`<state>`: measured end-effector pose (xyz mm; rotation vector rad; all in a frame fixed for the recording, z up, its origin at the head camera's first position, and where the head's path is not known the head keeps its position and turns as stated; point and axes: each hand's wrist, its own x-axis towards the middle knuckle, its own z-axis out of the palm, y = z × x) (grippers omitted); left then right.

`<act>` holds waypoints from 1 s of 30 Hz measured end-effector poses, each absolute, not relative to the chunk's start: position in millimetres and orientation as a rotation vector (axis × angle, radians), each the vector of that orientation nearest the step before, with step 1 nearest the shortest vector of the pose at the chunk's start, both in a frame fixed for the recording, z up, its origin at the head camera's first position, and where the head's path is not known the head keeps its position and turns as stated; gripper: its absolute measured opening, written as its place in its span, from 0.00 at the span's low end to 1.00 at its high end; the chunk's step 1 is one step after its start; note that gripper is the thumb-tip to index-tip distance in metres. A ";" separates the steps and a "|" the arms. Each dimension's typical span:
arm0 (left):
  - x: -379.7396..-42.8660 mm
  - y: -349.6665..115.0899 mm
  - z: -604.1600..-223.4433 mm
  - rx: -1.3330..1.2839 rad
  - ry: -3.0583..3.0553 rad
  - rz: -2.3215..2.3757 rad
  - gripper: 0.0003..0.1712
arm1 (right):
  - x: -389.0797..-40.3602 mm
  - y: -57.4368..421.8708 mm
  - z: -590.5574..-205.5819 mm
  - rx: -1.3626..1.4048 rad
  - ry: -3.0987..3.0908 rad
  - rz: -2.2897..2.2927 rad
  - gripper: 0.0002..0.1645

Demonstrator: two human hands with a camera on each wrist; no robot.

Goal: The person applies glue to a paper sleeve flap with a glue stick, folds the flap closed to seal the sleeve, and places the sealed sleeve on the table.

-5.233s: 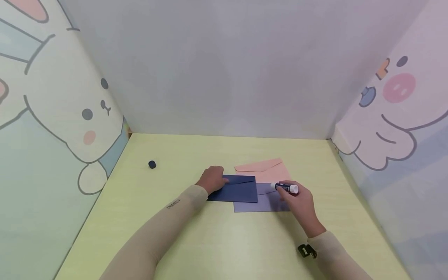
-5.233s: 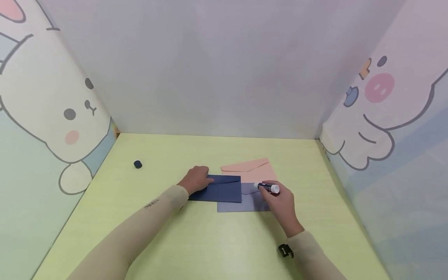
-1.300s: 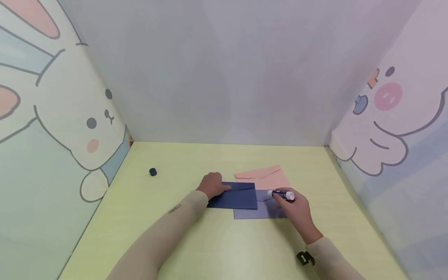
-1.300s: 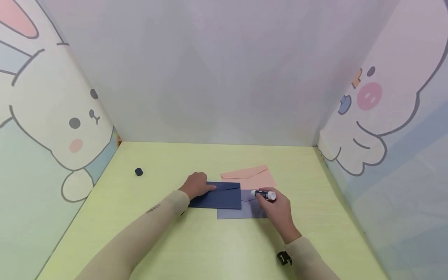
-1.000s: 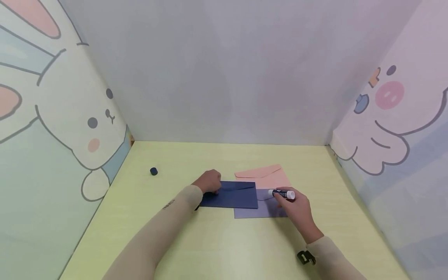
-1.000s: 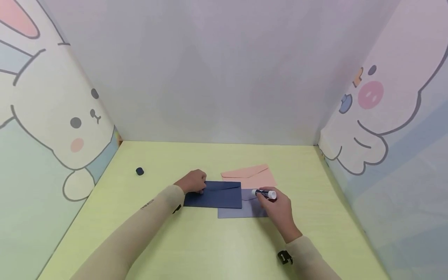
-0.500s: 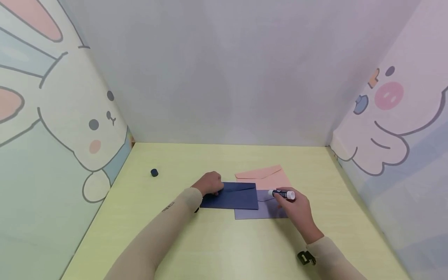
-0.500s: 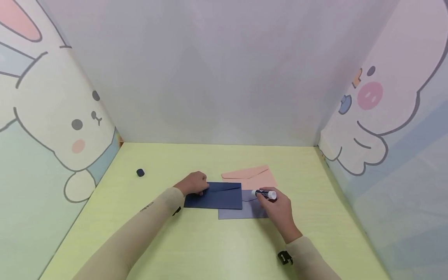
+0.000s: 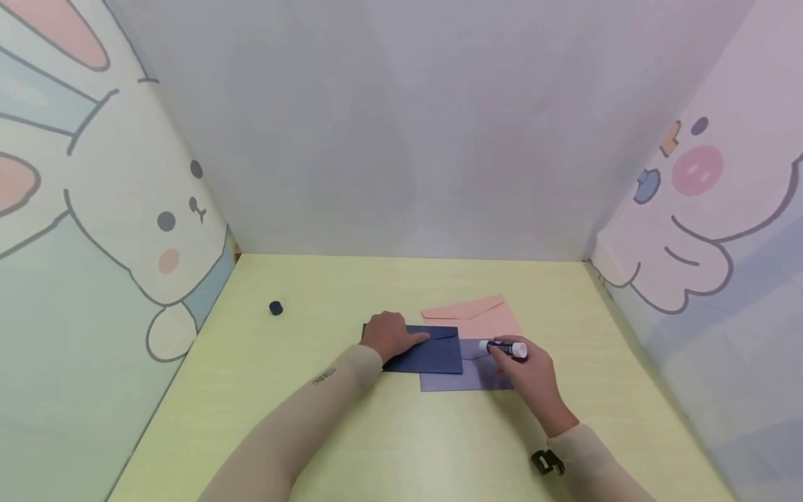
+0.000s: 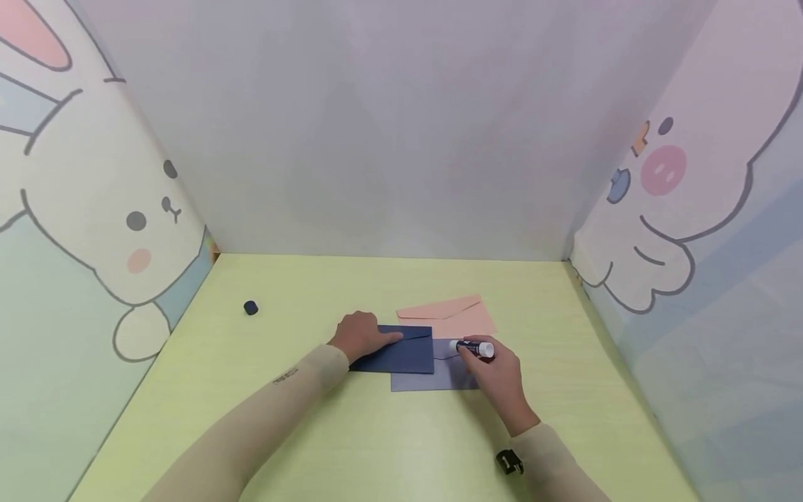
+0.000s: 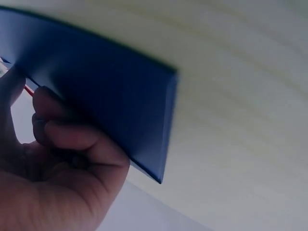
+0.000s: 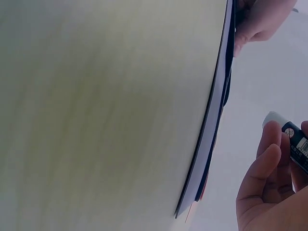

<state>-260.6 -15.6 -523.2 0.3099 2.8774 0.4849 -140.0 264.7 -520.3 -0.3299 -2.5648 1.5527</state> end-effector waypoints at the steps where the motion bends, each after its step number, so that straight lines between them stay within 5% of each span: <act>1: -260.5 -15.8 -524.0 0.314 2.881 0.472 0.42 | -139.8 264.8 -520.0 -0.331 -2.564 1.550 0.22; 17: -277.4 -39.4 -515.9 0.387 2.732 0.595 0.21 | -139.3 268.6 -519.9 -0.325 -2.587 1.495 0.21; 30: -283.5 -47.1 -517.4 0.385 2.643 0.682 0.21 | -140.0 269.5 -520.2 -0.295 -2.576 1.504 0.22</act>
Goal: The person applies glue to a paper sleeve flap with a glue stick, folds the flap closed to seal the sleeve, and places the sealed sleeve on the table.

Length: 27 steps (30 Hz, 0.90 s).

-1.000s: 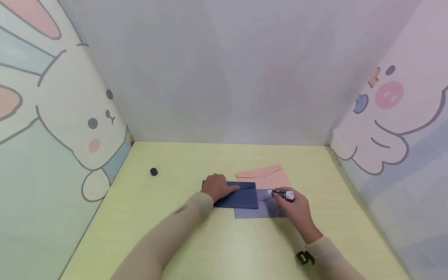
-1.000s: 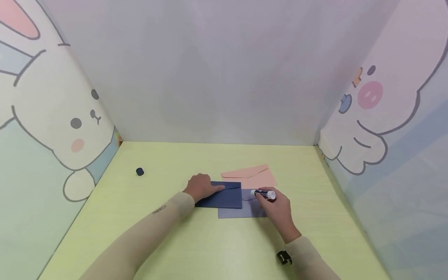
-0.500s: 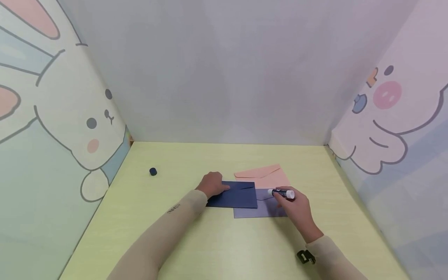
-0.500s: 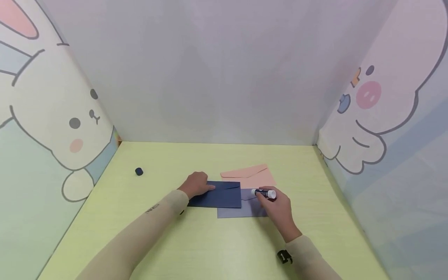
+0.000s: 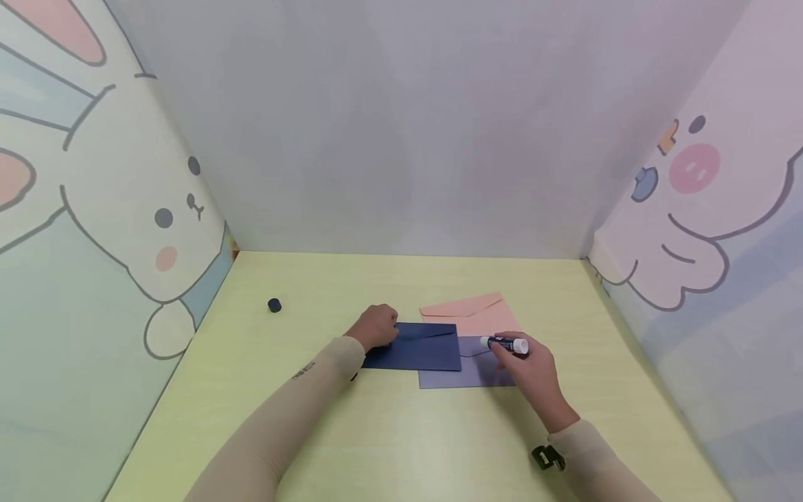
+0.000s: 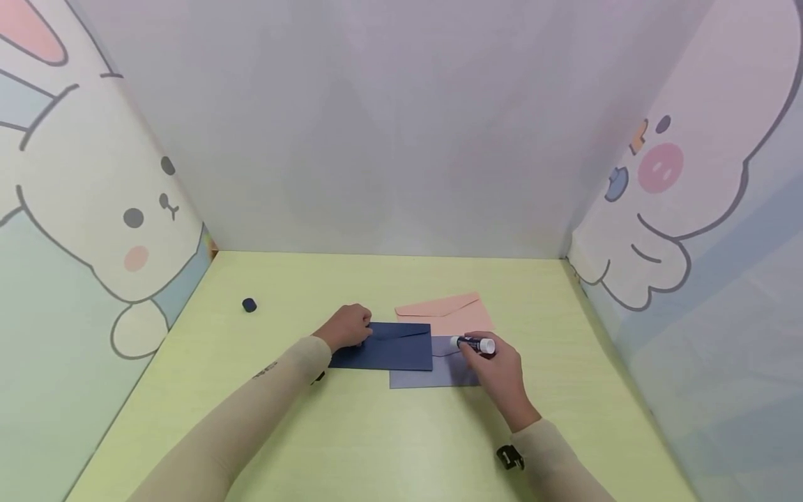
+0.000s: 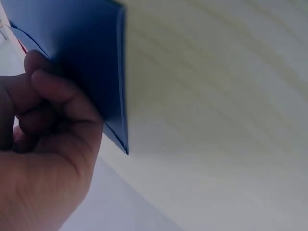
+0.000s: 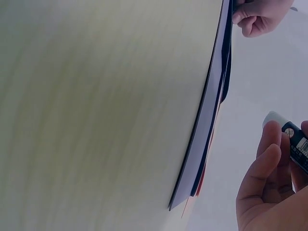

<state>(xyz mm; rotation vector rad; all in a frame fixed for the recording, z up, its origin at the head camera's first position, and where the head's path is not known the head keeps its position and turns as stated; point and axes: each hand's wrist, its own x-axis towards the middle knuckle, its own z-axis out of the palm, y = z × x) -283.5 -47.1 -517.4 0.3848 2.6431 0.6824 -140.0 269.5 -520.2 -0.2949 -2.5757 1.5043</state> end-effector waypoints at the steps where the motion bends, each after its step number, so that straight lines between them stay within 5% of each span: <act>1: -284.1 -47.0 -517.3 0.377 2.638 0.690 0.21 | -140.0 269.5 -520.1 -0.298 -2.574 1.508 0.21; 15: -295.4 -60.6 -517.1 0.328 2.599 0.833 0.14 | -145.3 267.7 -518.5 -0.311 -2.516 1.607 0.23; 27: -281.8 -67.1 -493.4 0.309 2.654 1.080 0.18 | -182.5 239.9 -497.5 -0.112 -2.569 1.886 0.26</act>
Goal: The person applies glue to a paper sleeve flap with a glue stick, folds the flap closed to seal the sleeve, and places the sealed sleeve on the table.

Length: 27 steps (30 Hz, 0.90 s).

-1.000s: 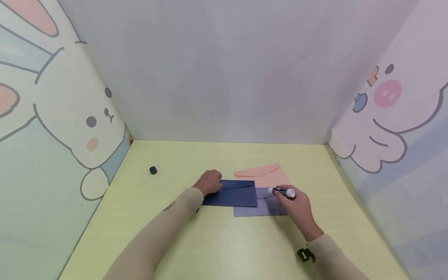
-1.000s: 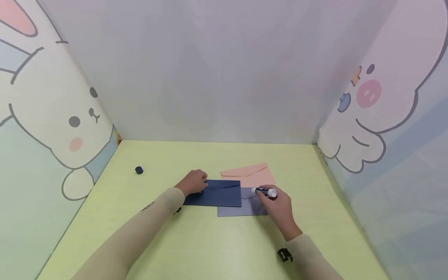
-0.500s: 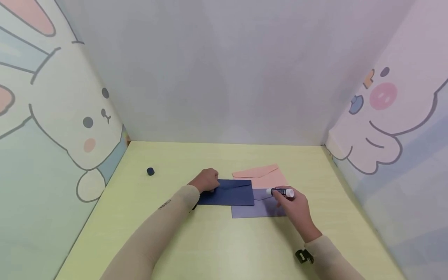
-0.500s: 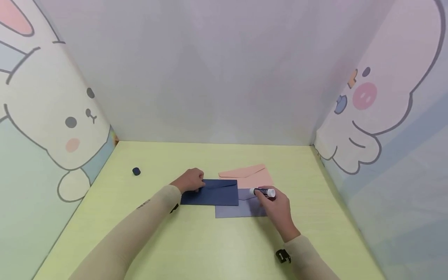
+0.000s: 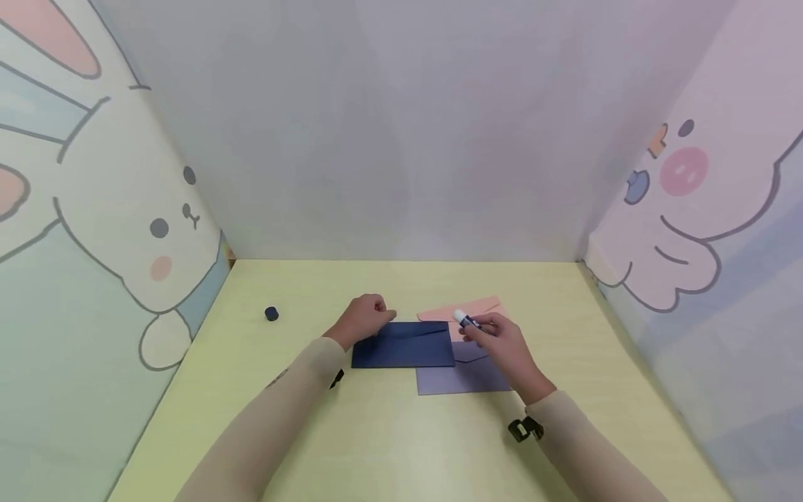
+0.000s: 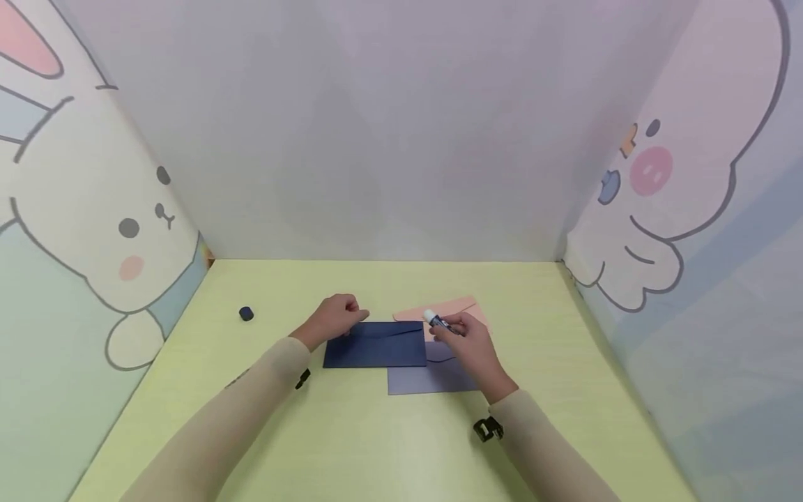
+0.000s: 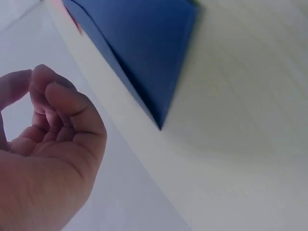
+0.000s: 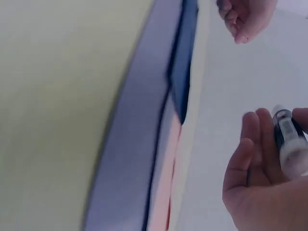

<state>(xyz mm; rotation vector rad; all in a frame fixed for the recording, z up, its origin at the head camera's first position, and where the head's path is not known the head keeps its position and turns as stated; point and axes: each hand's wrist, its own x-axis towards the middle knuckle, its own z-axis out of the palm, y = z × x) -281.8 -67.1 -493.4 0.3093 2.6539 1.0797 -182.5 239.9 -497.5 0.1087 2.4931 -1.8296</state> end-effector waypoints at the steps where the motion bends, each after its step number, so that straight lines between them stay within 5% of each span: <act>1: -280.4 -67.0 -489.9 0.319 2.644 1.100 0.18 | -188.7 235.4 -495.8 0.068 2.453 -1.841 0.27; 15: -217.1 -30.4 -481.8 0.409 2.351 1.574 0.23 | -211.3 178.6 -473.1 -0.079 2.251 -1.978 0.22; 27: -215.0 -23.4 -467.9 0.392 2.392 1.733 0.20 | -210.8 171.9 -449.7 -0.159 2.406 -1.931 0.22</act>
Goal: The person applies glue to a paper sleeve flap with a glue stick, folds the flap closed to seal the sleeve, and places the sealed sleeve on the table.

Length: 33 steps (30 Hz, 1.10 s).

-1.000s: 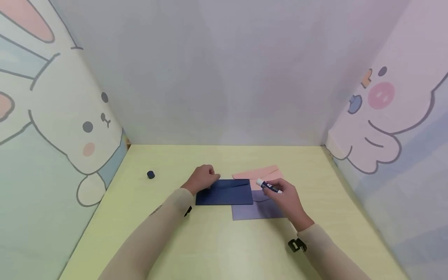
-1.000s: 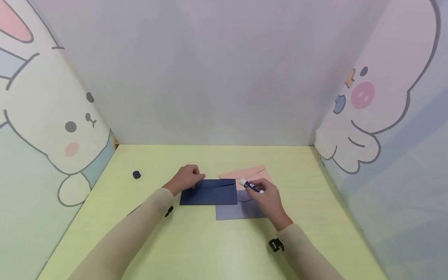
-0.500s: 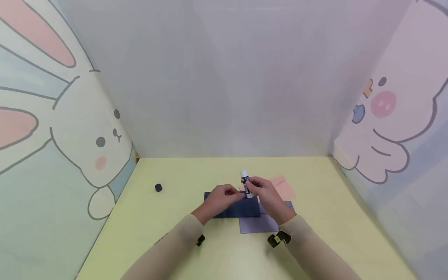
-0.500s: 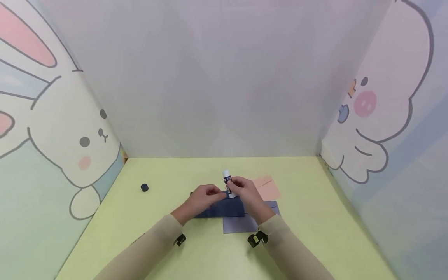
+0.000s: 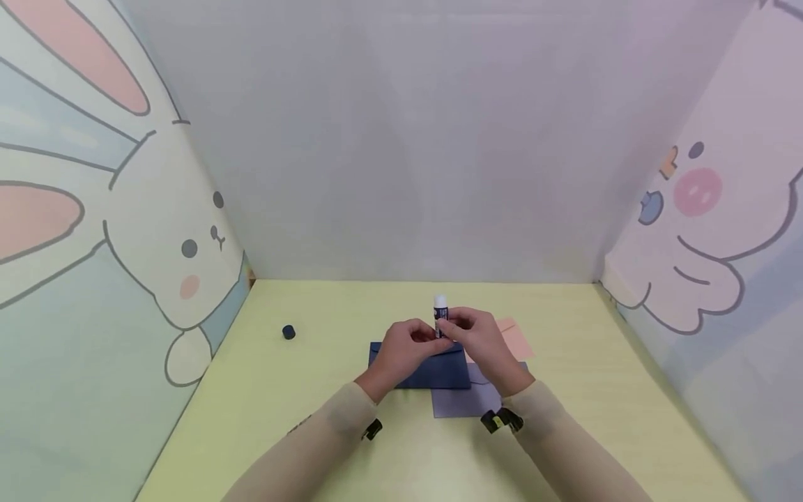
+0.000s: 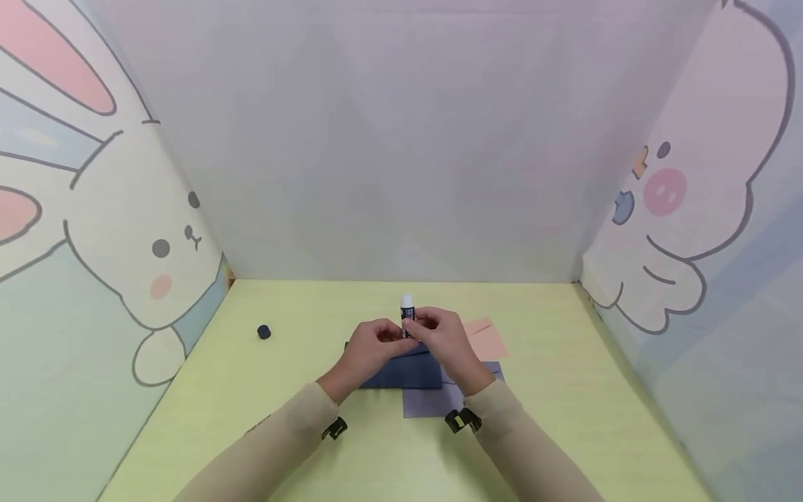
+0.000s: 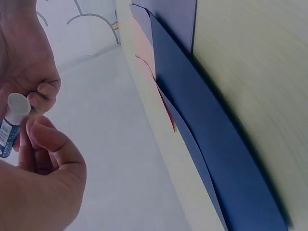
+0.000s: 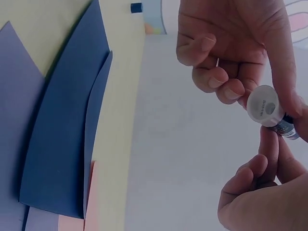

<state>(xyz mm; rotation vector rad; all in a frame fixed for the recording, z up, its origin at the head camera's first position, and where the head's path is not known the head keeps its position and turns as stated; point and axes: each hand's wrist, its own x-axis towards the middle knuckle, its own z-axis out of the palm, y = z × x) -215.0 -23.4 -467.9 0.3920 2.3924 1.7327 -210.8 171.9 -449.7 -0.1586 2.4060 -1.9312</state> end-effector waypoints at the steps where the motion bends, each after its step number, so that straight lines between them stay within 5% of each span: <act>1: -215.1 -23.2 -467.0 0.392 2.396 1.731 0.20 | -210.9 171.2 -449.0 -0.157 2.409 -1.931 0.22; 16: -222.0 -27.2 -474.4 0.575 2.209 1.654 0.14 | -213.7 170.6 -453.5 -0.135 2.362 -1.950 0.21; 26: -217.8 -27.1 -494.6 0.530 1.151 1.984 0.17 | -210.2 168.0 -448.5 -0.258 2.243 -1.984 0.22; 33: -221.5 -26.8 -495.6 0.529 1.153 1.985 0.19 | -212.0 169.5 -446.3 -0.271 2.261 -1.967 0.21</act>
